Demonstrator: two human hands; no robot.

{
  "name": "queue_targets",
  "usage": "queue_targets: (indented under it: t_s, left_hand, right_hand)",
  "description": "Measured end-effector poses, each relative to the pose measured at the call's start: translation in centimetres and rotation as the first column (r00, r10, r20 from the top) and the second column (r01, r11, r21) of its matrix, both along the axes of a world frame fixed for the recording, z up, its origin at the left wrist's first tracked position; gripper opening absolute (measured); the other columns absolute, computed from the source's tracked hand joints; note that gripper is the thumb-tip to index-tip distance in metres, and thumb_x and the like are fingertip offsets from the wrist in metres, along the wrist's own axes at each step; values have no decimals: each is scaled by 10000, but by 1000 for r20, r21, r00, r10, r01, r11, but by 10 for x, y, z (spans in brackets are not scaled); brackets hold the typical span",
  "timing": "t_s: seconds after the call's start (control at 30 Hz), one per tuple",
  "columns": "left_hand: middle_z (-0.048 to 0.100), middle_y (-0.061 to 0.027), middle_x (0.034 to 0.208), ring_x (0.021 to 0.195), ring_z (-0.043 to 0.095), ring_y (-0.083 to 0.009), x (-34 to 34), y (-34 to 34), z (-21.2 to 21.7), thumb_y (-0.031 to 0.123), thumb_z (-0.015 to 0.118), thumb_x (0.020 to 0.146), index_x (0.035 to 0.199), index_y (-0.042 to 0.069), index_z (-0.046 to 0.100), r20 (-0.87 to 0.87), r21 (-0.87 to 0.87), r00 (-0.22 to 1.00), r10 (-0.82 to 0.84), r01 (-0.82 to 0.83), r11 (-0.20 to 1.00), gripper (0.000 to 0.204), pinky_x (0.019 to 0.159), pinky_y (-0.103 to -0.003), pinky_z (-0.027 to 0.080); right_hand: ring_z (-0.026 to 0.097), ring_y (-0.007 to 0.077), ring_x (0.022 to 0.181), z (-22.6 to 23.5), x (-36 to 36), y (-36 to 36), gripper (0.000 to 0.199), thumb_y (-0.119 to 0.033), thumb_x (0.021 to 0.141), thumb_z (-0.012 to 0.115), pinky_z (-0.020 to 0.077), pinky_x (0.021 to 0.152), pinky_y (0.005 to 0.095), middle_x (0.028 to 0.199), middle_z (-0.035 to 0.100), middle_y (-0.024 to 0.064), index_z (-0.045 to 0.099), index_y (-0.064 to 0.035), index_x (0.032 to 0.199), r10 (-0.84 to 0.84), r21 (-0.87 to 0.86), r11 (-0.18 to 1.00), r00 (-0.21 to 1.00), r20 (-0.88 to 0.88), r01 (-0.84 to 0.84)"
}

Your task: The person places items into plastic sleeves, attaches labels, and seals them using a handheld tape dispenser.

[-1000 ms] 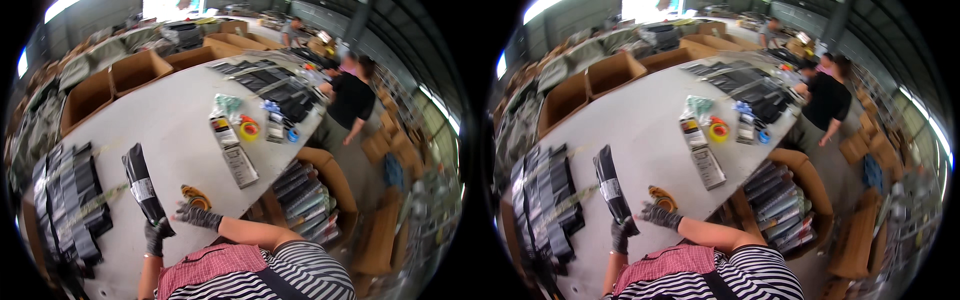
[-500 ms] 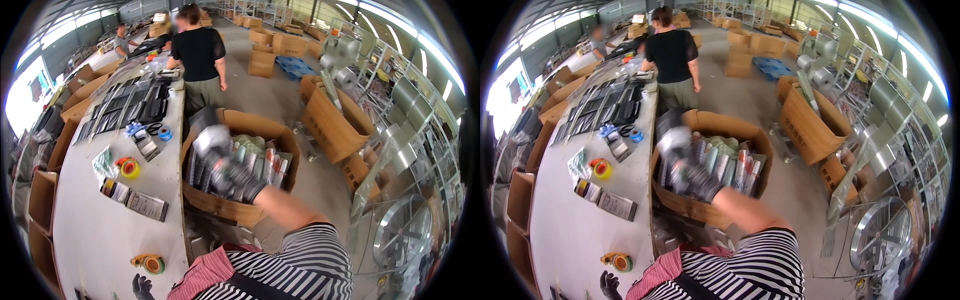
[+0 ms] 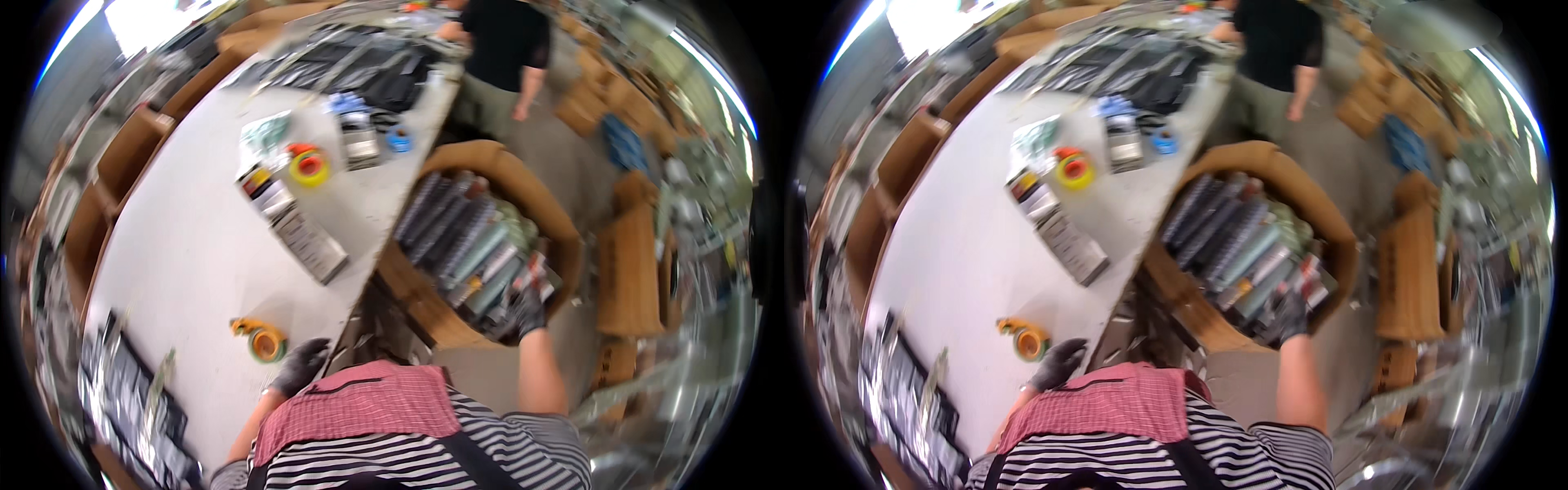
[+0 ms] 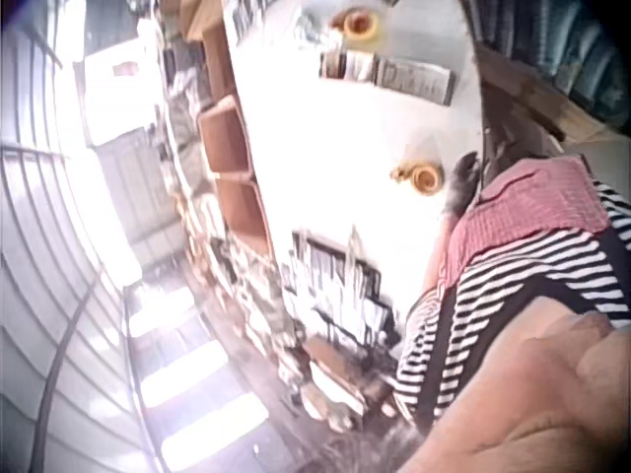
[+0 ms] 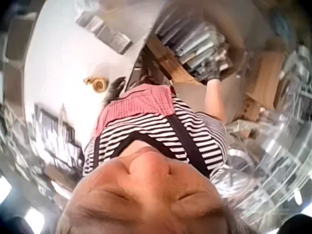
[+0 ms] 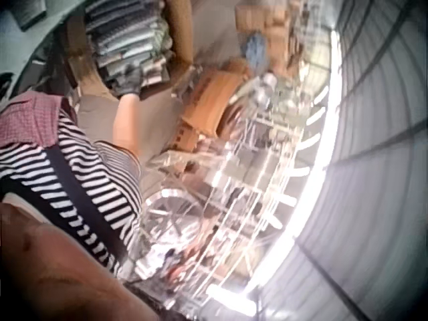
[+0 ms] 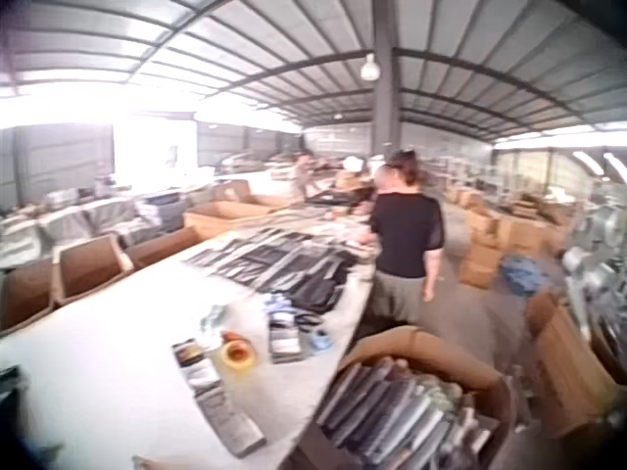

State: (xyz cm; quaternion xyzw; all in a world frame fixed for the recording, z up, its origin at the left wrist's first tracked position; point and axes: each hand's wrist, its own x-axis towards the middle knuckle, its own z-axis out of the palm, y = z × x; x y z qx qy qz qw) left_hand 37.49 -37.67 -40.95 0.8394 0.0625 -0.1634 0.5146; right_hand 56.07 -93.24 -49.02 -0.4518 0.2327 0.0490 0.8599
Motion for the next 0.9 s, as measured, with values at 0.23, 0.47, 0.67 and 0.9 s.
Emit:
queue_targets:
  t_s: [0.23, 0.47, 0.67, 0.9]
  left_hand:
    - [638, -196, 1048, 928, 602, -415, 15, 6, -53, 68, 615, 826, 1132, 63, 657, 284, 304, 955, -82, -9, 952, 309, 833, -436, 513]
    - [634, -120, 888, 855, 609, -336, 43, 42, -64, 74, 599, 778, 1008, 108, 689, 314, 523, 934, -172, -19, 852, 249, 743, -446, 529]
    - [621, -141, 1066, 1026, 571, -358, 80, 67, -65, 92, 623, 769, 1109, 85, 647, 313, 617, 949, -36, -174, 767, 340, 885, -464, 494]
    - [457, -177, 1396, 1341, 381, -371, 117, 46, -88, 158, 579, 804, 1351, 72, 482, 415, 674, 898, 146, -411, 613, 562, 1158, -513, 246]
  right_hand:
    - [629, 183, 636, -54, -50, 189, 259, -225, 921, 613, 510, 540, 326, 849, 659, 60, 586, -62, 1120, 566, -17, 756, 667, -484, -654]
    - [591, 149, 660, -67, -26, 213, 259, -210, 926, 618, 486, 567, 298, 803, 626, 80, 591, -30, 1110, 755, -271, 242, 357, -550, -931]
    - [662, 216, 674, -101, -19, 216, 241, -269, 877, 646, 518, 638, 355, 791, 691, 122, 683, -44, 956, 754, -436, 8, 291, -589, -900]
    - [676, 241, 669, -130, -22, 212, 281, -295, 869, 605, 521, 641, 370, 755, 689, 154, 699, -33, 910, 782, -570, -64, 314, -539, -819]
